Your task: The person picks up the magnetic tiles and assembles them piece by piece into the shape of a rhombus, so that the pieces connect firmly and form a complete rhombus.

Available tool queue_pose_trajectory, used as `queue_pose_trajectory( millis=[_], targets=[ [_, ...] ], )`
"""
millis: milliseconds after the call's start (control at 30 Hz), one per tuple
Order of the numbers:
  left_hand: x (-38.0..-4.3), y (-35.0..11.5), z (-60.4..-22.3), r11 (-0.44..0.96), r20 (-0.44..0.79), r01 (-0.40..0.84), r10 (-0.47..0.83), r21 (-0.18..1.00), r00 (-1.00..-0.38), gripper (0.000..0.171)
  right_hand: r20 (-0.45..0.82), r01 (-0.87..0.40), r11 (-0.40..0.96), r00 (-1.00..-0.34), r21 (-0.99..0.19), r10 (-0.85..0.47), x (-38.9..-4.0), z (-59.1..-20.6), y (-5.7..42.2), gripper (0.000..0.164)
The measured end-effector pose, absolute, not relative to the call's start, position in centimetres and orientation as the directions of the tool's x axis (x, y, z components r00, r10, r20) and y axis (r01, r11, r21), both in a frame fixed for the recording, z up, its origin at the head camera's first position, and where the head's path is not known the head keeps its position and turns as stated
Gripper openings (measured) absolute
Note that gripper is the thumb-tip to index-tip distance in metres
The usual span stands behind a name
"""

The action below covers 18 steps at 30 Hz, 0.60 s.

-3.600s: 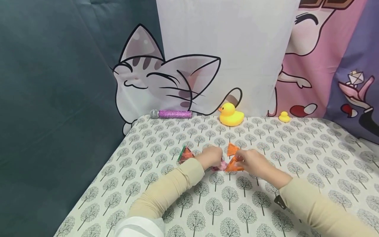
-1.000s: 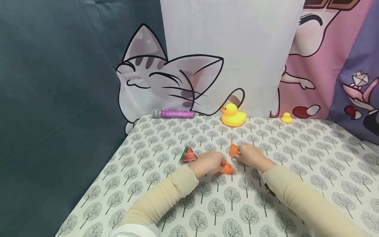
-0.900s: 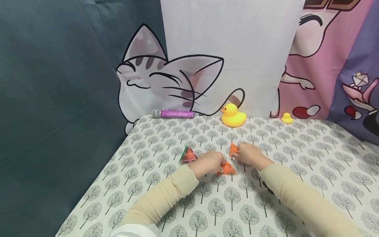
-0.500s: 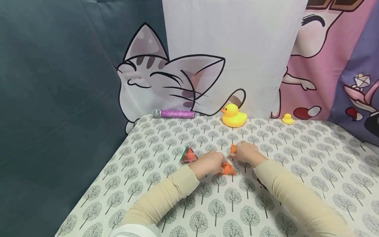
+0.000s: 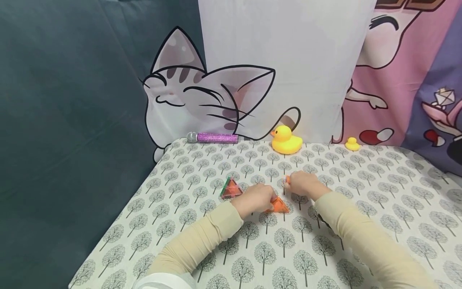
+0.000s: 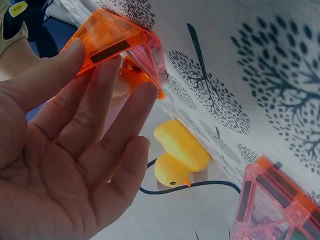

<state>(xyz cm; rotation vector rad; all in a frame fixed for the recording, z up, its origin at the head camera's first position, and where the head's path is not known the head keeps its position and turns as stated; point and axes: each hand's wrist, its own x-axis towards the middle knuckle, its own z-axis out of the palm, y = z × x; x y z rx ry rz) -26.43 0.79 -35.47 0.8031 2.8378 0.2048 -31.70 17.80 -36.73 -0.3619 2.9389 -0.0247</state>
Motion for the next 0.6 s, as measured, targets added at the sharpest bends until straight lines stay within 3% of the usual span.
queue_pose_trajectory(
  millis=[267,600],
  targets=[
    [-26.4,0.7,-35.6,0.838,-0.125,0.508,0.535,0.198,-0.835,0.024,-0.097,-0.219,0.973,-0.969,-0.076,-0.226,-30.8,-36.1,20.6,0.027],
    [-26.3,0.8,-35.5,0.850,-0.146,0.483,0.516,0.210,-0.844,0.018,-0.021,-0.264,0.934,-0.961,-0.240,-0.277,-28.4,-35.0,20.8,0.018]
  ],
)
